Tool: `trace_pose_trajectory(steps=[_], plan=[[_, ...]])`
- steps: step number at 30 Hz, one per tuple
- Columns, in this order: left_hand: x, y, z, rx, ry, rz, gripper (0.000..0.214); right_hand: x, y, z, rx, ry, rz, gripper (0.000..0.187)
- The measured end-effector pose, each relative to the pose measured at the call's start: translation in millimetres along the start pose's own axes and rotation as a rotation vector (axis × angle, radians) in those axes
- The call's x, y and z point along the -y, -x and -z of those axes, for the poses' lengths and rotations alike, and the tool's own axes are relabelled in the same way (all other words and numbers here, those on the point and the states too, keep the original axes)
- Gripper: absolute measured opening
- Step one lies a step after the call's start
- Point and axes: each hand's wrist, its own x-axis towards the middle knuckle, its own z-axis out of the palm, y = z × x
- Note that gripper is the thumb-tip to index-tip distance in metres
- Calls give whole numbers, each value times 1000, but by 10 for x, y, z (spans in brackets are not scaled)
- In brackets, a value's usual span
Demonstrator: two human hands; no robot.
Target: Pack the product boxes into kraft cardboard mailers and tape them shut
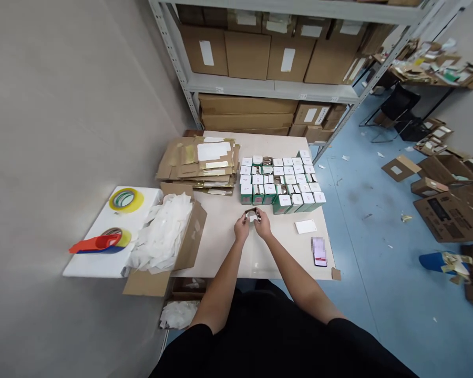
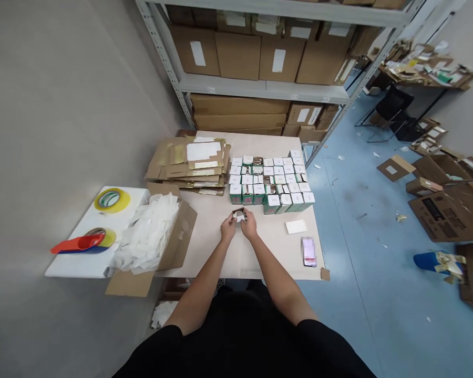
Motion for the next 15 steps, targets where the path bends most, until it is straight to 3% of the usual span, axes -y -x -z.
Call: trace_pose_trajectory(steps=[7, 12, 15], plan=[[341, 524, 592, 73, -186, -67, 46, 24, 740, -406, -80, -152, -93, 59], [651, 743, 763, 203, -332, -58, 46, 0, 1033, -623, -68, -67, -232, 54], [673, 696, 836, 222, -366, -103, 45, 31, 1072, -657, -108, 28, -328, 58]])
